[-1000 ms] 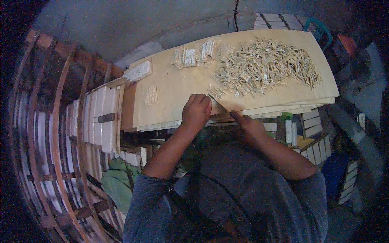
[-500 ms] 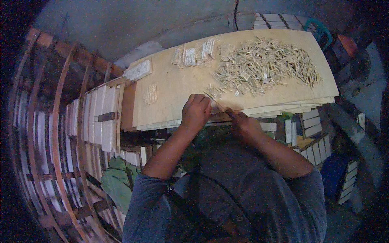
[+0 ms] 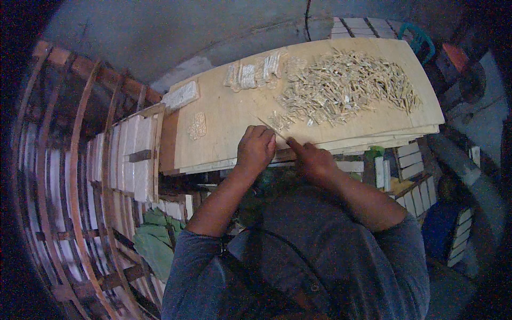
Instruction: The person uses a knife to slice small rectangular blocks of light-colored wood into thin strips on a wooden workbench. The person holds the wood with the left hand and cuts with the right hand, accumulating a pile of wood shavings and strips on the table.
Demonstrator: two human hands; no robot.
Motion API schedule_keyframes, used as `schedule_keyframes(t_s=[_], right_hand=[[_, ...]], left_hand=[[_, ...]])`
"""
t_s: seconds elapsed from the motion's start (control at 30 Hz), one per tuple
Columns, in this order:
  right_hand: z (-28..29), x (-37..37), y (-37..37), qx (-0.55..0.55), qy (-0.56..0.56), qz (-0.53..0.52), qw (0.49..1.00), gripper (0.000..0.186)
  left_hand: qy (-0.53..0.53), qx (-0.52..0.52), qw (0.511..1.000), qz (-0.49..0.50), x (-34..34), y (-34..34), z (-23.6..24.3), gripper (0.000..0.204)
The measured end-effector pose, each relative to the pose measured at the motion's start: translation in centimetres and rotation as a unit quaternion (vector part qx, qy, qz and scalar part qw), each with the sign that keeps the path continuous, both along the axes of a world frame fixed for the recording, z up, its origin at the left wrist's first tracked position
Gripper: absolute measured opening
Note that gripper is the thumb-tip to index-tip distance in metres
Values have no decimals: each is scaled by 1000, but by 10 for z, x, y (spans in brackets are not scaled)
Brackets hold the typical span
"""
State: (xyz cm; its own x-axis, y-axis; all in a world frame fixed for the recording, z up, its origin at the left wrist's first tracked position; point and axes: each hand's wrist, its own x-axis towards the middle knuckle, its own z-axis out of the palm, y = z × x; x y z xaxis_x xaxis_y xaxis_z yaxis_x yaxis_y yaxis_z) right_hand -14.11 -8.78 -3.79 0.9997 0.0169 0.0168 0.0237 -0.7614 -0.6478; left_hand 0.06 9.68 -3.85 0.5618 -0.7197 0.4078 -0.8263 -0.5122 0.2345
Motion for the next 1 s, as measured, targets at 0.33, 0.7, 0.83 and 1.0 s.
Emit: schedule_keyframes(t_s=[0.33, 0.7, 0.83, 1.0], right_hand=[[-12, -8, -9, 10, -4, -2, 1000, 63], [-26, -40, -27, -6, 80, 11, 997, 71], [-5, -22, -9, -11, 0, 8, 1000, 71], [-5, 6, 5, -23, 23, 6, 999, 69]], left_hand=[[7, 21, 1000, 7, 0, 5, -1, 11], [12, -32, 999, -6, -4, 4, 5, 11], [59, 38, 997, 11, -5, 12, 5, 19], [52, 29, 998, 5, -3, 9, 3, 20]])
